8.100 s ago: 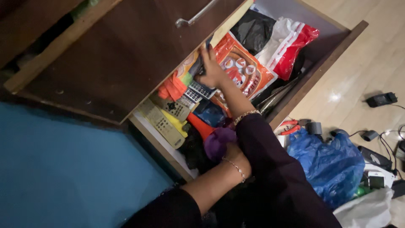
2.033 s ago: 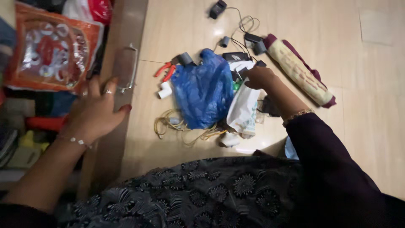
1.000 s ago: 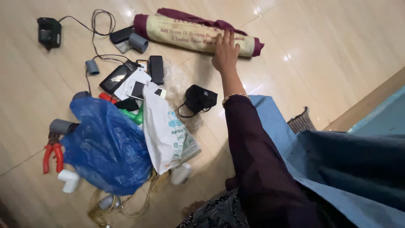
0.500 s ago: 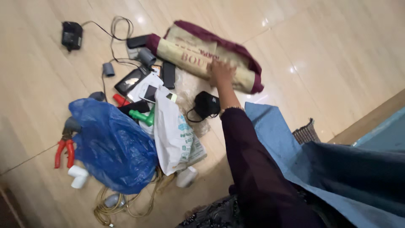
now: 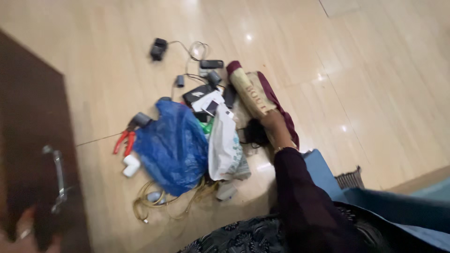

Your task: The person organizes a cluttered drawer by folding and placing a cloth, a rolled fabric item, and a blue plastic bag into the drawer. They also handle various small electronic accessories and cables, moving them between the floor and the drawer.

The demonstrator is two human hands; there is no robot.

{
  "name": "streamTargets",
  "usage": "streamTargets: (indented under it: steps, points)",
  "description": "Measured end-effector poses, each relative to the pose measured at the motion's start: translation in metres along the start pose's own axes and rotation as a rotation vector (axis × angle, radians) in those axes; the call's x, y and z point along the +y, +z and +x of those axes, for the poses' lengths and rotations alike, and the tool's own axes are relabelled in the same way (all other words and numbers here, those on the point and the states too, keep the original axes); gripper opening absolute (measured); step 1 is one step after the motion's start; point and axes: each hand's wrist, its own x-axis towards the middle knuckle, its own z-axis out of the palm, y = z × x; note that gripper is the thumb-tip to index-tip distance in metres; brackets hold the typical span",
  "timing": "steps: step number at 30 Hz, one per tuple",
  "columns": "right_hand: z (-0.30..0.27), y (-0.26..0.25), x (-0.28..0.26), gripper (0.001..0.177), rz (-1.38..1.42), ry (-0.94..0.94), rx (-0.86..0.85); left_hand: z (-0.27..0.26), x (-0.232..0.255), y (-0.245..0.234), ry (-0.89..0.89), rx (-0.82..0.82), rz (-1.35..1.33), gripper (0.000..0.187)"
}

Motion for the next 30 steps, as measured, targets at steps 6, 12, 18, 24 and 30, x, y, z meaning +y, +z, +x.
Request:
streamTargets:
  steps: [6, 12, 18, 24, 30]
  points:
    - [-0.007, -0.078, -0.055, 0.059, -0.067, -0.127, 0.004, 0.000, -0.005, -0.014, 0.014, 0.021, -0.037, 0.089]
    - [-0.065, -0.168, -0.152, 0.059, -0.198, -0.576, 0.082, 0.005, 0.014, -0.044, 0.020, 0.091, -0.199, 0.089]
    - [-0.229, -0.220, -0.241, 0.072, 0.075, -0.818, -0.166, -0.001, 0.050, -0.083, 0.206, 0.062, -0.453, 0.065]
    - [-0.386, -0.230, -0.287, 0.064, 0.531, -0.875, -0.563, 0.004, 0.065, -0.083, 0.082, -0.200, -1.663, 0.086]
    - [-0.429, -0.209, -0.304, 0.066, 0.626, -0.681, -0.686, -0.005, 0.049, -0.103, 0.136, -0.369, -1.985, 0.049]
